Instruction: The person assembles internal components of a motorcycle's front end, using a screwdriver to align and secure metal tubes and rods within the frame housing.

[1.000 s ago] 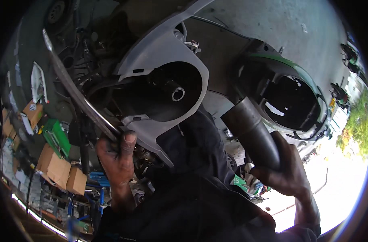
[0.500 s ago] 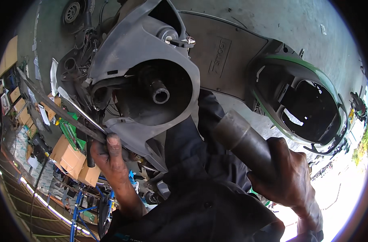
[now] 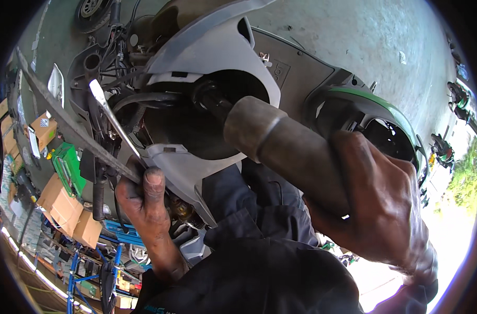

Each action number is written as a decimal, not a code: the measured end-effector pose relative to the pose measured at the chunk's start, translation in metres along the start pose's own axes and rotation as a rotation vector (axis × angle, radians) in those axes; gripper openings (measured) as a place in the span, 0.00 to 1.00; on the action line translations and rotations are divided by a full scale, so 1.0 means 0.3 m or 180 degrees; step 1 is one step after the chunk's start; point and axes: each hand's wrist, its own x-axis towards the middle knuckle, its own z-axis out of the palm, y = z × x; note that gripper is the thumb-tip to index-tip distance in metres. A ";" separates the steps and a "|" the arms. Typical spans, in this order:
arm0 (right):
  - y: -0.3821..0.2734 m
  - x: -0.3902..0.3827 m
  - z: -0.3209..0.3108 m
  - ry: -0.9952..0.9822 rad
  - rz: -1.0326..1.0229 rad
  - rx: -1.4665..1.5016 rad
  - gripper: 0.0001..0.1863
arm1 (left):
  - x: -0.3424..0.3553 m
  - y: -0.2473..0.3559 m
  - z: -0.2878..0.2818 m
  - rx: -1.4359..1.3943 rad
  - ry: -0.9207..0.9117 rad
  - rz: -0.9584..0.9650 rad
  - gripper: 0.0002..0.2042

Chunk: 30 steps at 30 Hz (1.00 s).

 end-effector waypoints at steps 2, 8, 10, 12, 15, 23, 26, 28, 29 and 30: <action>-0.027 0.032 -0.004 0.0001 -0.0147 -0.0190 0.35 | 0.014 -0.001 0.008 -0.0070 -0.0129 0.0157 0.16; -0.117 0.149 -0.023 -0.0273 -0.0427 -0.0766 0.33 | 0.005 0.011 0.002 -0.0253 -0.0315 -0.0173 0.15; -0.162 0.179 -0.034 -0.0529 -0.0275 -0.1085 0.32 | 0.004 0.002 0.006 -0.0441 -0.0378 -0.0224 0.12; -0.189 0.217 -0.038 -0.0875 -0.0118 -0.1298 0.31 | 0.020 -0.004 0.017 -0.0550 -0.0386 -0.0056 0.12; -0.175 0.227 -0.010 -0.0546 -0.0463 -0.1244 0.30 | 0.018 -0.029 0.012 -0.0675 -0.0483 -0.0021 0.10; -0.128 0.287 -0.002 -0.0962 -0.0081 0.0148 0.32 | 0.036 -0.013 0.008 -0.0627 -0.0759 -0.0098 0.10; -0.121 0.292 -0.011 -0.1290 0.0581 0.0660 0.31 | 0.045 -0.016 0.008 -0.0731 -0.0853 -0.0203 0.10; -0.108 0.281 -0.003 -0.1652 0.1612 0.2241 0.27 | 0.041 -0.032 0.009 -0.0922 -0.0857 -0.0016 0.10; -0.089 0.259 0.018 -0.1751 0.2083 0.3272 0.26 | 0.041 -0.036 0.005 -0.0938 -0.0805 -0.0055 0.10; -0.067 0.230 0.055 -0.1711 0.2322 0.4067 0.25 | 0.044 -0.042 0.002 -0.0799 -0.0734 0.0182 0.11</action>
